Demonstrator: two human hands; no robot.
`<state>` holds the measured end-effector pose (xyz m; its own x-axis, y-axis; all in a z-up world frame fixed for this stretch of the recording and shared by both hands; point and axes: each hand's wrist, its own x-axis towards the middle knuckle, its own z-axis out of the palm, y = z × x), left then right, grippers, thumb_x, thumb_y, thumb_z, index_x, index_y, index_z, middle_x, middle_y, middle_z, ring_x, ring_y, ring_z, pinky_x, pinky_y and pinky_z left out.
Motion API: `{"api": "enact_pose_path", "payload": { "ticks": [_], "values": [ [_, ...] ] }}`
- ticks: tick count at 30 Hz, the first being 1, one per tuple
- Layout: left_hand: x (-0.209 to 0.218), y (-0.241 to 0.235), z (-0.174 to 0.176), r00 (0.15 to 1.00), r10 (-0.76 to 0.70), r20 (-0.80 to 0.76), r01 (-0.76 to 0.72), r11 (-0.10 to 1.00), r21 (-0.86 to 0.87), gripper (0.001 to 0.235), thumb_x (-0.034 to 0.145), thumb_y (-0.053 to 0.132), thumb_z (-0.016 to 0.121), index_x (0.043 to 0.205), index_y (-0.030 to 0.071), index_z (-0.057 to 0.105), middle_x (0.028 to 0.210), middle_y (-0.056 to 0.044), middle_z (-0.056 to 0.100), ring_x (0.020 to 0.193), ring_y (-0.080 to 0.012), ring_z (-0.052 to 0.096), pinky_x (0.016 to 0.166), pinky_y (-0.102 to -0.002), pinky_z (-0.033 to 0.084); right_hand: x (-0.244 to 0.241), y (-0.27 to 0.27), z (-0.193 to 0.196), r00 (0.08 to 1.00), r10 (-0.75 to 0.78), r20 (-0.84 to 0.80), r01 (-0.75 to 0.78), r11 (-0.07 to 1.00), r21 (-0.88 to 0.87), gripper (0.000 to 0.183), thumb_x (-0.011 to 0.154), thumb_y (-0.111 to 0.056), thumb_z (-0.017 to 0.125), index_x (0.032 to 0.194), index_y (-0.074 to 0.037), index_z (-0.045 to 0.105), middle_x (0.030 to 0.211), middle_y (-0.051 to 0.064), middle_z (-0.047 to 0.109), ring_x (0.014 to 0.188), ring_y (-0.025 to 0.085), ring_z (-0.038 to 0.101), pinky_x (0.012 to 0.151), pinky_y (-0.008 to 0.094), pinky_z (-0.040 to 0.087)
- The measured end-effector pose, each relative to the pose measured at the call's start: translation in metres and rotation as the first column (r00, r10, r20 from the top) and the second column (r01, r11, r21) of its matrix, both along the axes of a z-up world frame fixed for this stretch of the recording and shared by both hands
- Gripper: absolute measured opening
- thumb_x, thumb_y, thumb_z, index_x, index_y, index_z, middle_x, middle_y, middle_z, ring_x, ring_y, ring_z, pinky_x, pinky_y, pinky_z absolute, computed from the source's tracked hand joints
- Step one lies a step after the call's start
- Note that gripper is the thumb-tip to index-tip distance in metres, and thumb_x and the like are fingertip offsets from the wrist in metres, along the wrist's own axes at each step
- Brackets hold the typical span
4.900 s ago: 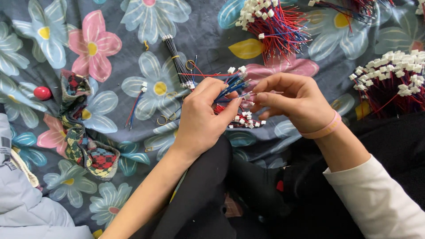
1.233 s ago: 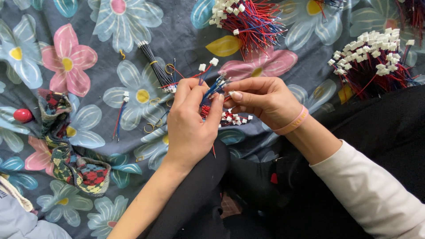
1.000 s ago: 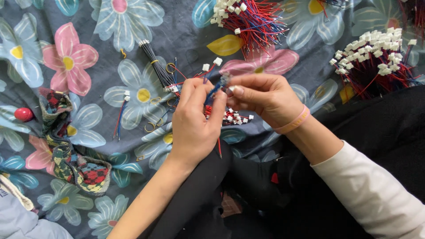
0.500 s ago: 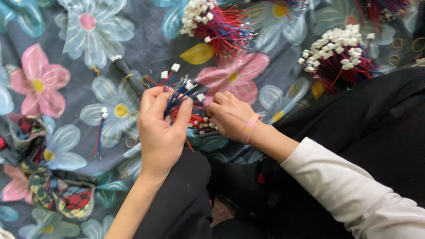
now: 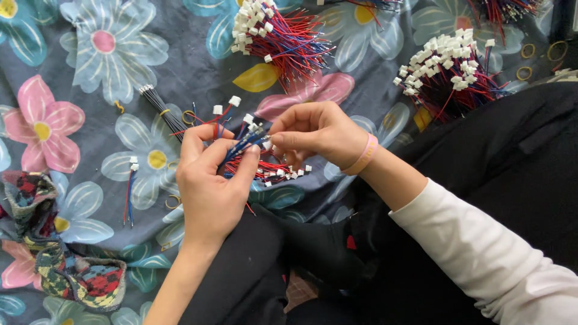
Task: Assembling wire harnesses by inserting individual wires into plastic connectors
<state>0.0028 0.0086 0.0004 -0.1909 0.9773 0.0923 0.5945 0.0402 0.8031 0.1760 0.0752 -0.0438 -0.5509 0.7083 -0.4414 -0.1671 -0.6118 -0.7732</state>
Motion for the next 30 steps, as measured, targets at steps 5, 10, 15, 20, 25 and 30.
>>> {"api": "enact_pose_path", "payload": {
  "ticks": [5,10,15,20,25,30],
  "values": [
    [0.002,0.003,0.009,0.999,-0.045,0.007,0.045,0.999,0.023,0.006,0.076,0.011,0.073,0.077,0.009,0.068,0.094,-0.01,0.054,0.085,-0.0322,0.061,0.077,-0.035,0.047,0.001,0.002,0.007,0.999,-0.006,-0.034,0.003,0.997,-0.08,0.022,0.078,-0.002,0.068,0.098,0.006,0.062,0.075,0.018,0.067,0.058,0.021,0.069,0.052,0.028,0.06],
    [0.001,0.0,0.011,0.998,-0.036,0.042,0.035,0.999,0.027,0.006,0.073,0.011,0.073,0.076,0.01,0.068,0.093,-0.008,0.054,0.085,-0.0304,0.062,0.079,-0.035,0.049,0.003,0.002,0.003,0.999,-0.015,-0.028,0.011,0.991,-0.131,0.019,0.081,-0.003,0.065,0.096,0.009,0.06,0.071,0.021,0.066,0.055,0.023,0.068,0.049,0.029,0.059],
    [0.003,-0.001,0.017,0.999,-0.016,0.048,0.016,1.0,0.008,0.005,0.072,0.012,0.072,0.073,0.012,0.067,0.091,-0.004,0.055,0.074,-0.0266,0.063,0.073,-0.033,0.05,0.005,-0.001,-0.003,0.996,-0.038,-0.082,0.018,0.972,-0.234,0.018,0.082,-0.005,0.065,0.09,0.009,0.058,0.066,0.022,0.063,0.05,0.022,0.067,0.043,0.028,0.057],
    [0.001,-0.001,0.017,0.995,-0.008,0.104,0.008,1.0,0.002,0.004,0.073,0.012,0.072,0.072,0.012,0.068,0.089,-0.003,0.056,0.07,-0.0245,0.063,0.071,-0.031,0.05,0.003,-0.003,-0.009,0.995,-0.042,-0.095,0.016,0.964,-0.264,0.017,0.083,-0.005,0.064,0.087,0.01,0.057,0.064,0.023,0.062,0.047,0.022,0.066,0.04,0.028,0.056],
    [-0.002,0.001,0.012,0.984,-0.028,0.174,0.041,0.997,-0.072,0.005,0.074,0.014,0.071,0.072,0.01,0.068,0.088,-0.004,0.056,0.075,-0.0245,0.062,0.072,-0.029,0.049,0.001,-0.004,-0.005,0.994,-0.047,-0.094,0.018,0.958,-0.286,0.015,0.082,-0.007,0.064,0.084,0.007,0.058,0.059,0.019,0.059,0.043,0.018,0.064,0.037,0.025,0.053],
    [-0.004,0.002,0.009,0.956,-0.031,0.293,0.078,0.986,-0.15,0.007,0.076,0.015,0.071,0.071,0.01,0.069,0.088,-0.003,0.058,0.077,-0.0198,0.06,0.074,-0.027,0.048,-0.001,-0.006,0.0,0.993,-0.047,-0.112,0.015,0.963,-0.269,0.016,0.081,-0.008,0.065,0.082,0.006,0.057,0.054,0.016,0.054,0.036,0.015,0.057,0.032,0.023,0.047]
  ]
}}
